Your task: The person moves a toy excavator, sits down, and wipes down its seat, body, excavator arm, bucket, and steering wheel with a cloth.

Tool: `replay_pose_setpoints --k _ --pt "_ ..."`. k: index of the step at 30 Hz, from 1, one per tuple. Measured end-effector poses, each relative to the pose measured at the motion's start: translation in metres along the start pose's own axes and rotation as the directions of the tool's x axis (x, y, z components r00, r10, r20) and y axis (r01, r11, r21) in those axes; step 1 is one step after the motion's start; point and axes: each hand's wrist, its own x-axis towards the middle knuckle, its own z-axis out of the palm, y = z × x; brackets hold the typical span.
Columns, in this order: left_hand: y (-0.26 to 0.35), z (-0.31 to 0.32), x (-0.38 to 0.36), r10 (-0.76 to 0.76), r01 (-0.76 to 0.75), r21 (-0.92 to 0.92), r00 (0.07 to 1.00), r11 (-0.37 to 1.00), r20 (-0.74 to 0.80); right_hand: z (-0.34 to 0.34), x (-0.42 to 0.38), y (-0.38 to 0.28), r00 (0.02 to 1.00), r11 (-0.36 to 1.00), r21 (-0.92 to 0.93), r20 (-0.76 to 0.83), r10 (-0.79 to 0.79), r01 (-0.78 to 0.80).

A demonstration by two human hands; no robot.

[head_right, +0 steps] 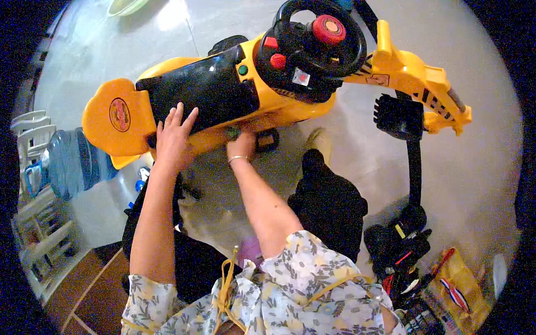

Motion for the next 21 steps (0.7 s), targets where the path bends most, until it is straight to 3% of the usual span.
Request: replay_pose_setpoints --k 3,5,6,8,10,12,14,15,17,21 --pt "0.001 0.000 0.002 -0.004 0.004 0.011 1.000 1.000 -0.030 0.002 -0.002 -0.012 0.996 0.999 0.036 -0.085 0.004 -0.001" --pt "0.003 -0.004 0.001 -0.011 0.011 0.006 0.999 1.000 -0.036 -0.006 0.001 -0.016 0.981 0.979 0.094 0.088 0.173 -0.181" --pt "0.005 -0.007 0.001 -0.021 0.021 0.001 1.000 1.000 -0.017 -0.007 0.001 -0.018 0.983 0.981 0.092 0.084 0.164 -0.172" --pt "0.006 -0.007 0.001 -0.049 0.048 -0.022 0.999 0.999 -0.009 -0.009 -0.004 -0.022 0.984 0.994 0.045 0.150 0.092 -0.100" --pt "0.004 -0.003 0.002 -0.044 0.044 0.007 0.999 0.999 -0.011 -0.016 -0.016 -0.040 0.986 0.986 0.146 0.161 0.052 -0.076" --pt "0.003 -0.003 0.001 -0.049 0.049 -0.006 0.999 0.999 -0.018 -0.024 -0.027 -0.054 0.979 0.956 0.294 0.189 -0.070 0.012" --pt "-0.001 0.003 0.005 -0.046 0.045 -0.014 0.998 0.999 -0.031 -0.024 -0.028 -0.064 0.919 0.895 0.379 0.215 -0.331 0.234" --pt "-0.005 0.010 0.007 -0.046 0.043 -0.048 0.998 0.998 -0.053 -0.026 -0.032 -0.080 0.900 0.859 0.459 0.239 -0.364 0.226" --pt "-0.013 0.007 0.007 -0.056 0.052 -0.127 0.998 0.991 -0.035 -0.038 -0.032 -0.104 0.930 0.858 0.437 0.113 -0.348 0.268" --pt "-0.010 0.019 0.008 -0.073 0.072 -0.045 0.997 0.996 -0.032 -0.061 0.015 -0.137 0.910 0.833 0.375 -0.245 -0.333 0.406"
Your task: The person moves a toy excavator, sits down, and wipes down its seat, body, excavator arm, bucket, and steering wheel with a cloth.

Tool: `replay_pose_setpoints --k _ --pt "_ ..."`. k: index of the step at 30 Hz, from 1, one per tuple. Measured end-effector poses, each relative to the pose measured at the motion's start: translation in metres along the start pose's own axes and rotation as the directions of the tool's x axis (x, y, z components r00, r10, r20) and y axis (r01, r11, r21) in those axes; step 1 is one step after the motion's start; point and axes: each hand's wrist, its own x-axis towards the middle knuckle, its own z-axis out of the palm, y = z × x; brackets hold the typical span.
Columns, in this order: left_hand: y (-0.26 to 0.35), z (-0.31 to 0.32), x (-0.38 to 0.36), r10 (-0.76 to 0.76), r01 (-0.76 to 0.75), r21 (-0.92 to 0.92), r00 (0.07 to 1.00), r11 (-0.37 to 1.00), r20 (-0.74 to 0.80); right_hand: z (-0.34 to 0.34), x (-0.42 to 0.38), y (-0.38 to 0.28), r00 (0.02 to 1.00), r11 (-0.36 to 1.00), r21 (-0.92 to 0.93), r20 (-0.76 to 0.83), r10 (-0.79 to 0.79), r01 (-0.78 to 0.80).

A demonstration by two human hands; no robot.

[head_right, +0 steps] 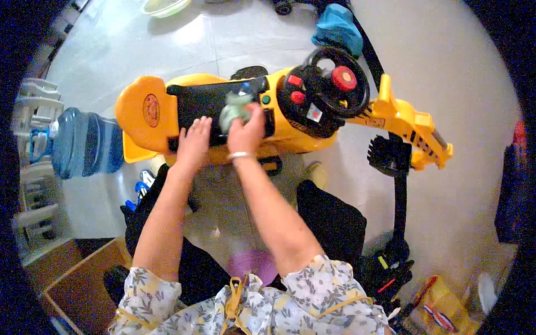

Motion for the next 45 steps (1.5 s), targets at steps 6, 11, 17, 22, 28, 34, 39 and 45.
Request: replay_pose_setpoints --k 6,11,17,22,28,34,39,45 --pt "-0.002 0.012 0.001 0.012 -0.011 0.011 0.999 1.000 -0.050 0.024 0.046 0.019 0.814 0.638 -0.516 0.457 -0.359 0.572" --pt "0.003 -0.004 -0.004 -0.007 0.009 -0.046 0.999 0.999 0.045 0.024 0.027 0.023 0.755 0.631 -0.434 0.497 -0.427 0.643" --pt "0.000 0.000 0.002 -0.016 0.021 -0.066 0.997 0.998 0.072 -0.010 0.043 0.030 0.601 0.581 -0.328 0.709 -0.369 0.744" --pt "0.004 -0.009 -0.003 -0.054 0.065 -0.117 0.994 0.991 0.100 -0.060 0.050 0.036 0.557 0.529 -0.585 0.797 0.234 0.615" --pt "0.016 -0.012 -0.030 0.085 -0.126 -0.210 0.977 0.969 -0.195 -0.179 0.057 -0.060 0.475 0.491 -0.581 0.814 0.335 0.649" --pt "0.029 -0.026 -0.081 0.200 -0.311 -0.496 0.943 0.811 -0.265 -0.292 0.030 -0.066 0.678 0.874 -0.344 0.735 0.023 0.343" --pt "0.034 -0.040 -0.147 0.181 -0.288 -0.603 0.955 0.744 -0.233 -0.324 0.022 -0.066 0.849 0.947 -0.302 0.524 0.070 0.108" --pt "0.037 -0.081 -0.212 0.109 -0.186 -0.662 0.982 0.726 -0.155 -0.329 0.025 -0.058 0.890 0.966 -0.253 0.452 0.065 0.058"
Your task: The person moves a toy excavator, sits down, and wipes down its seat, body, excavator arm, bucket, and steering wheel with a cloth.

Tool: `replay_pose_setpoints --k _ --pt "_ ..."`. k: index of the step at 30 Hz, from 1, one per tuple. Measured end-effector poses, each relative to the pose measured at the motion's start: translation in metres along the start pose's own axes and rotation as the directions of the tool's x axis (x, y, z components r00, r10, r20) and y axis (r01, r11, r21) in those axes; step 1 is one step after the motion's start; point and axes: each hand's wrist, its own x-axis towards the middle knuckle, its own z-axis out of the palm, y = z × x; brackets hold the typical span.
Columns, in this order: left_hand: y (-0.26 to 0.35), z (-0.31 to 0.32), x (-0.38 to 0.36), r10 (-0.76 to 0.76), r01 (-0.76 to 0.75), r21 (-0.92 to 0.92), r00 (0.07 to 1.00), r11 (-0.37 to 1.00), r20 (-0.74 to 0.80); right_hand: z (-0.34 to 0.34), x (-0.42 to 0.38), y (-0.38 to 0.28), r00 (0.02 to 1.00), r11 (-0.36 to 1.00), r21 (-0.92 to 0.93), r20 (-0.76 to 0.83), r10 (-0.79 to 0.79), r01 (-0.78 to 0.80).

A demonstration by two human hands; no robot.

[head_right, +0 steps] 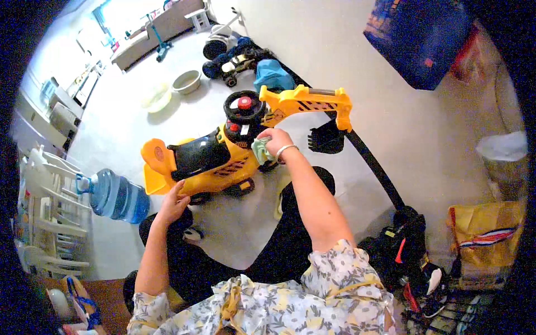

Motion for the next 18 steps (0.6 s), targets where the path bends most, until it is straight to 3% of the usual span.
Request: replay_pose_setpoints --k 2,4,5,10,12,16,18 --pt "0.006 -0.006 -0.006 0.019 -0.019 0.009 0.999 1.000 -0.036 -0.001 0.003 0.004 0.999 0.999 0.013 0.012 -0.031 0.031" --pt "0.018 -0.016 -0.011 -0.045 0.046 -0.089 0.999 0.995 0.009 0.002 0.005 0.011 0.996 0.999 0.048 -0.086 -0.021 0.026" --pt "0.017 -0.016 -0.009 0.046 -0.046 -0.016 0.998 0.999 -0.036 0.002 0.005 0.013 0.997 0.995 0.104 -0.080 0.007 0.002" --pt "0.040 -0.016 -0.003 0.115 -0.117 -0.081 0.993 0.990 -0.028 0.000 -0.001 0.017 0.985 0.996 -0.001 -0.147 -0.093 0.094" --pt "0.056 -0.016 -0.003 0.075 -0.073 -0.124 0.997 0.990 0.011 -0.001 0.000 0.020 0.997 0.974 0.226 -0.083 0.001 0.018" --pt "0.073 -0.013 0.008 0.042 -0.024 -0.301 0.998 0.953 0.055 -0.012 0.000 -0.001 0.985 0.910 0.411 -0.124 0.121 -0.060" --pt "0.087 -0.012 0.024 -0.068 0.103 -0.432 0.993 0.896 0.096 -0.017 -0.003 -0.023 0.960 0.643 0.765 -0.153 0.235 -0.036"
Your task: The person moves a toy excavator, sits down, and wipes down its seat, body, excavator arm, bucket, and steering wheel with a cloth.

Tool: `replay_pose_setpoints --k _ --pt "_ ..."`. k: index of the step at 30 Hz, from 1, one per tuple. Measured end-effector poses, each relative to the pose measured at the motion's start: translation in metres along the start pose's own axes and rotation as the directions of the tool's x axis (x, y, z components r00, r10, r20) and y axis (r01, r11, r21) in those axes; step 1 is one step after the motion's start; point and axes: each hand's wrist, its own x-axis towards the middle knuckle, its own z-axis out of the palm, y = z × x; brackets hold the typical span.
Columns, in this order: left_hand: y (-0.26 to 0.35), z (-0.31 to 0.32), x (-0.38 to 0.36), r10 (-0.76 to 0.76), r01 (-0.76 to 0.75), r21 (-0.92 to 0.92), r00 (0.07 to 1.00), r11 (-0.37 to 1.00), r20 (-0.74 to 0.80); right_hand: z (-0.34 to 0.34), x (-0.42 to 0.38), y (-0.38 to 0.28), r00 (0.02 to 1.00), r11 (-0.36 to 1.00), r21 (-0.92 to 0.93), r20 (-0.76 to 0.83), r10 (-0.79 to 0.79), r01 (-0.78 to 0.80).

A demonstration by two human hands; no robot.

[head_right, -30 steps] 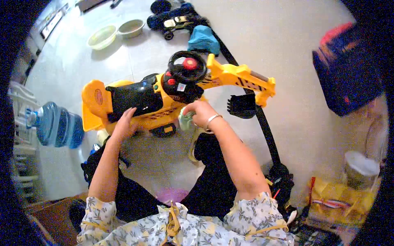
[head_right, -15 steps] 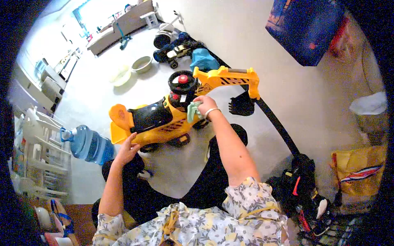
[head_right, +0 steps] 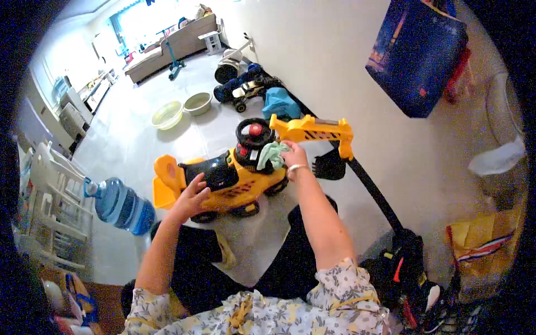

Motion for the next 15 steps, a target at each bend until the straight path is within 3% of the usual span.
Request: replay_pose_setpoints --k 1,2,4,6,8,11,12,13,14,15 --pt "0.009 0.004 0.010 -0.046 0.048 -0.077 0.999 0.996 0.016 -0.003 0.018 0.012 0.999 1.000 0.013 -0.048 -0.008 0.008" --pt "0.015 0.006 0.025 -0.095 0.108 -0.183 0.993 0.977 0.076 0.001 0.018 0.013 0.997 0.990 0.141 -0.080 0.017 -0.006" --pt "0.020 0.019 0.056 -0.117 0.157 -0.376 0.985 0.913 0.126 -0.004 0.041 0.041 0.998 0.986 0.157 -0.043 -0.042 0.048" --pt "0.018 0.035 0.104 -0.159 0.208 -0.394 0.975 0.895 0.155 0.000 0.046 0.045 0.989 0.983 0.168 -0.109 0.099 -0.080" --pt "0.011 0.054 0.151 -0.212 0.285 -0.527 0.958 0.801 0.195 0.018 0.031 0.012 0.991 0.967 0.254 -0.136 0.016 0.019" --pt "0.008 0.083 0.213 -0.311 0.312 -0.576 0.945 0.755 0.104 0.004 0.045 0.004 0.933 0.977 -0.032 -0.292 -0.210 0.209" --pt "-0.007 0.093 0.238 -0.372 0.337 -0.614 0.925 0.714 0.076 -0.004 0.050 0.002 0.929 0.977 -0.051 -0.304 -0.212 0.207" --pt "-0.035 0.098 0.267 -0.322 0.342 -0.628 0.935 0.699 0.150 -0.013 0.050 0.000 0.906 0.972 0.003 -0.362 -0.218 0.235" --pt "-0.019 0.112 0.266 -0.410 0.335 -0.621 0.912 0.709 0.024 -0.019 0.048 -0.002 0.881 0.963 0.054 -0.420 -0.219 0.266" --pt "-0.021 0.120 0.273 -0.400 0.324 -0.669 0.915 0.669 0.043 -0.021 0.045 -0.008 0.863 0.964 0.054 -0.462 -0.207 0.260"
